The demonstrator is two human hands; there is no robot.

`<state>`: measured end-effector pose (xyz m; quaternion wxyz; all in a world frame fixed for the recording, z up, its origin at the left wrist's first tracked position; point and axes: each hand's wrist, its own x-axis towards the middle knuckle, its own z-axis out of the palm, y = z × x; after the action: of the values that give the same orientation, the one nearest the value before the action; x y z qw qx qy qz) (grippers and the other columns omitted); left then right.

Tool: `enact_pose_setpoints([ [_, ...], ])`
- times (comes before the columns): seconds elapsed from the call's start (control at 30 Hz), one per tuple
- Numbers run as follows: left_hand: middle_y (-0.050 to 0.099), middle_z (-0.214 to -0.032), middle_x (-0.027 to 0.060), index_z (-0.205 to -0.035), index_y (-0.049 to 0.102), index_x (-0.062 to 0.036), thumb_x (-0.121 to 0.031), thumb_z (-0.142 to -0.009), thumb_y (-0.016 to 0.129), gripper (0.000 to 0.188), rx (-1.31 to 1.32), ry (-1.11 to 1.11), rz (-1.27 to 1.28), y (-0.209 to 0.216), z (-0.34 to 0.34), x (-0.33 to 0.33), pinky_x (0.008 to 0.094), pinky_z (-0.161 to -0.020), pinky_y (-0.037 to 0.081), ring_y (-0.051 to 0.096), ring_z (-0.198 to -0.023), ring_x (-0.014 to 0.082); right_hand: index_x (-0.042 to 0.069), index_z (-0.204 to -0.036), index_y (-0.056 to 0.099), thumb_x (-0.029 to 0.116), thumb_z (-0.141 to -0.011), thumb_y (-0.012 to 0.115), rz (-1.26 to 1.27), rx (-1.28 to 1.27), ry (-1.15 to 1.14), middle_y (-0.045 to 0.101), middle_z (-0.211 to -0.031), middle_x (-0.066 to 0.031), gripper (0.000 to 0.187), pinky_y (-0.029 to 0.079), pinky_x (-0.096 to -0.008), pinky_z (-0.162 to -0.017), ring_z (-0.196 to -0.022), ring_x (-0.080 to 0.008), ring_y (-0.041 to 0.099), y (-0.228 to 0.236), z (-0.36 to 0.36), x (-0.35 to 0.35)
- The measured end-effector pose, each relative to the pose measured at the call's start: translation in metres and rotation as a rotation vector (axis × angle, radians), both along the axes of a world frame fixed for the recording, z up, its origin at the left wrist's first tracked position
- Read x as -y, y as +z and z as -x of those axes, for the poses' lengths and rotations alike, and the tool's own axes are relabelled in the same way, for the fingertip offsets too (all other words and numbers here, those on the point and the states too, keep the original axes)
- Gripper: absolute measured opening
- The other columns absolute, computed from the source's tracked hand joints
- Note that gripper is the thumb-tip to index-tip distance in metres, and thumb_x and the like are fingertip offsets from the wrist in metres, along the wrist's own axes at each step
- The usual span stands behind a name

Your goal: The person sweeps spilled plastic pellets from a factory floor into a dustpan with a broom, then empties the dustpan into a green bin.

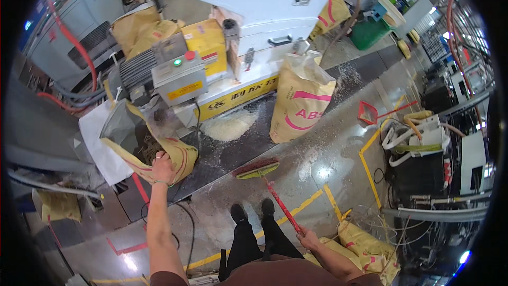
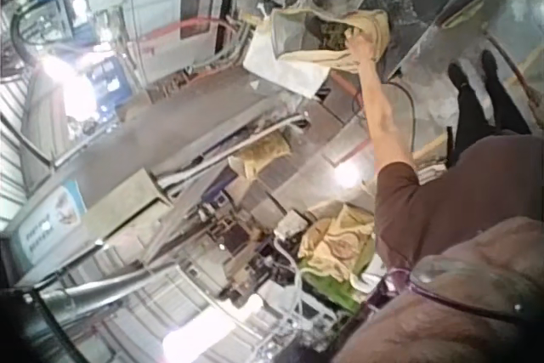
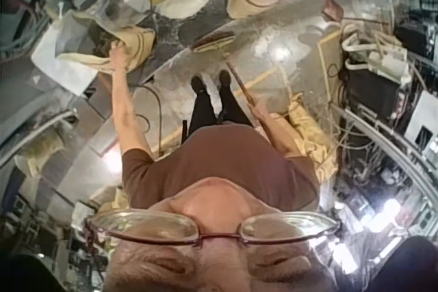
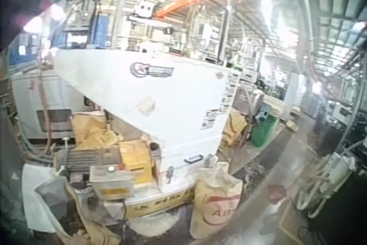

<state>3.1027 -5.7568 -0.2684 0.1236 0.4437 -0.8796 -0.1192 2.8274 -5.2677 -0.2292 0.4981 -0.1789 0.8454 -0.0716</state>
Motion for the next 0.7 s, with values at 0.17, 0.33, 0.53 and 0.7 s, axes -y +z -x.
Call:
enact_pose_setpoints([
  [0.17,0.056,-0.092,0.0032,-0.072,0.064,-0.0071,-0.012,-0.060,0.058,0.014,0.192,-0.473,0.017,0.012,0.013,-0.035,0.0397,-0.084,0.036,0.044,-0.102,0.0249,0.009,-0.126,0.041,0.022,-0.078,0.054,-0.021,0.011,-0.083,0.058,-0.105,-0.0167,0.051,0.043,-0.0326,-0.083,-0.099,-0.0274,0.055,-0.003,-0.004,-0.012],
  [0.33,0.055,-0.089,0.0012,-0.065,0.064,-0.0089,-0.013,-0.057,0.059,0.011,0.284,-0.845,-0.032,0.034,0.006,-0.046,0.0397,-0.087,0.033,0.042,-0.103,0.0234,0.013,-0.126,0.041,0.022,-0.078,0.056,0.087,0.002,-0.159,0.060,-0.093,-0.0130,0.051,0.045,-0.0318,-0.076,-0.086,-0.0236,0.058,-0.007,-0.003,-0.020],
  [0.53,0.054,-0.090,0.0051,-0.077,0.063,-0.0082,-0.019,-0.062,0.059,0.019,0.386,-0.293,0.119,0.033,-0.014,-0.015,0.0438,-0.087,0.032,0.042,-0.103,0.0269,0.012,-0.124,0.042,0.020,-0.077,0.054,-0.056,0.038,-0.209,0.058,-0.100,-0.0179,0.049,0.043,-0.0368,-0.083,-0.097,-0.0329,0.054,0.001,0.012,-0.016],
  [0.7,0.054,-0.101,0.0100,-0.088,0.059,-0.0066,-0.023,-0.073,0.057,0.023,0.477,0.260,-0.249,0.012,0.015,0.020,0.0468,-0.080,0.039,0.049,-0.095,0.0316,0.010,-0.124,0.042,0.021,-0.075,0.058,-0.077,0.002,-0.237,0.059,-0.097,-0.0197,0.053,0.044,-0.0357,-0.080,-0.095,-0.0304,0.056,-0.014,0.037,-0.043],
])
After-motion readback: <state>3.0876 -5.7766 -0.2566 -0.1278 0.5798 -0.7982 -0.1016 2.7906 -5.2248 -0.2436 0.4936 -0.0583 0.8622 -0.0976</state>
